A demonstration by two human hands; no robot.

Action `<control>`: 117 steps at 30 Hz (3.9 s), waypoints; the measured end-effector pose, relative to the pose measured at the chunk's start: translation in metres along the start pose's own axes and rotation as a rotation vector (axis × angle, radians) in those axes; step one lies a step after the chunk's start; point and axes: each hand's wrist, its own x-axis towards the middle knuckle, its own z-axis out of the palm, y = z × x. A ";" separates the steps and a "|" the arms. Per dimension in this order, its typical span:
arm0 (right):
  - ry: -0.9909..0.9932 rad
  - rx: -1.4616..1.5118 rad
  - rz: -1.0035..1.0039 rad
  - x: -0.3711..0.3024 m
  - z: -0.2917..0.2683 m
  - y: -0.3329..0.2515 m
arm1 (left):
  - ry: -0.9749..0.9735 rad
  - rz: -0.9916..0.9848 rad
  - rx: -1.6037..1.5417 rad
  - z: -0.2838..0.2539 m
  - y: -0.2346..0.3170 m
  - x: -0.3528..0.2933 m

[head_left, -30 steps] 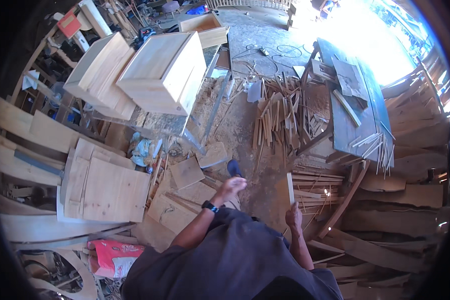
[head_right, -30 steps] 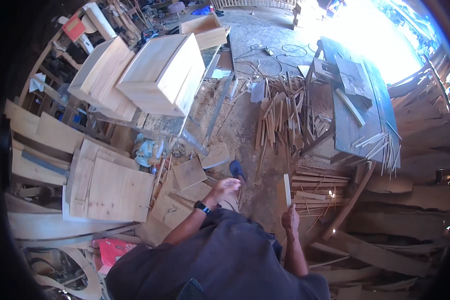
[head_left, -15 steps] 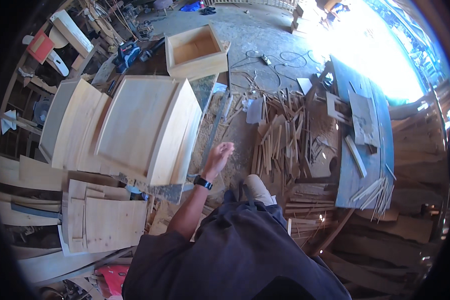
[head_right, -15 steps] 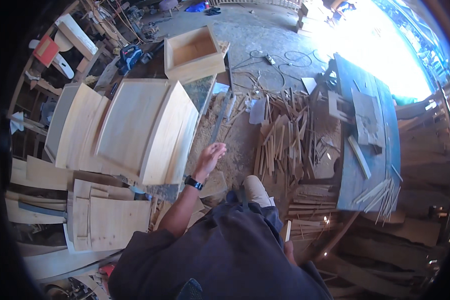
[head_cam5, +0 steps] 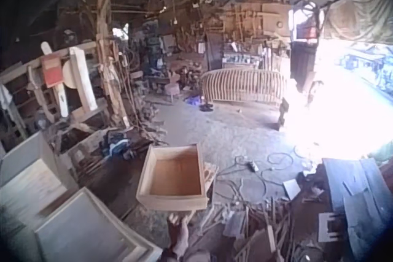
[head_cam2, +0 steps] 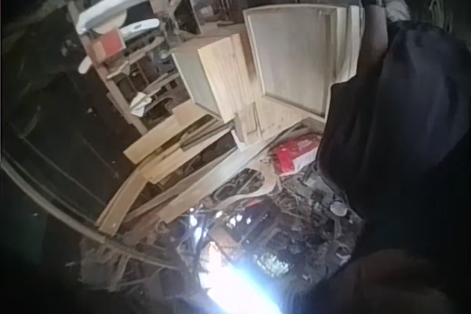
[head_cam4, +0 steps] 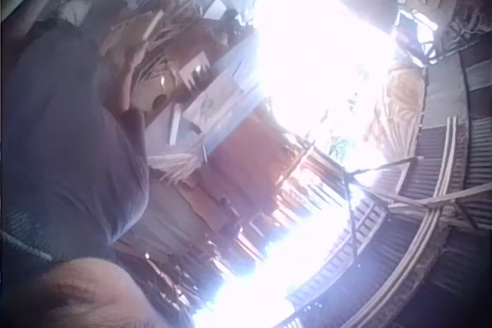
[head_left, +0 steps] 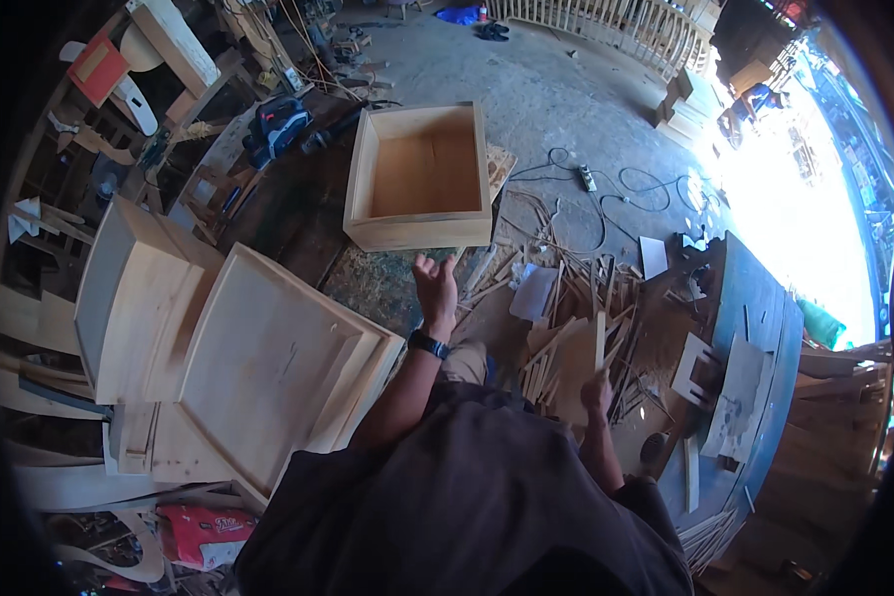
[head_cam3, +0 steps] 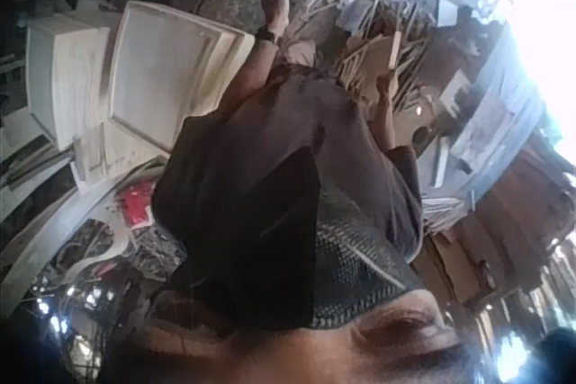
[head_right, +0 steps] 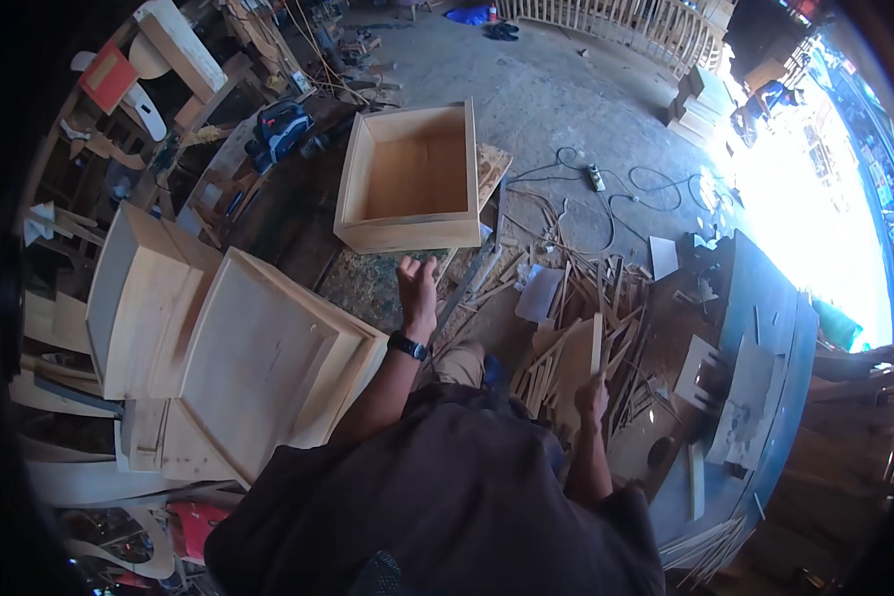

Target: The person sands the surface and edges of a wooden board using a power sander, then walks through a workshop to a stack of wooden boxes and tests the fit of the board as a lid on one of the boxes.

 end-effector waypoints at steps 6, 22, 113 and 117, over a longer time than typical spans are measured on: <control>0.267 0.159 -0.207 0.106 -0.169 -0.175 | 0.436 0.001 0.218 0.036 -0.017 0.102; -0.059 0.788 -0.731 0.323 -0.322 -0.460 | 0.358 -0.074 0.411 -0.063 0.029 0.150; -1.489 -0.222 -1.417 0.371 0.026 -0.658 | 1.245 -0.623 0.904 0.072 0.070 0.162; -1.591 -0.061 -1.489 0.373 0.012 -0.663 | 1.257 -0.578 0.843 0.069 0.064 0.147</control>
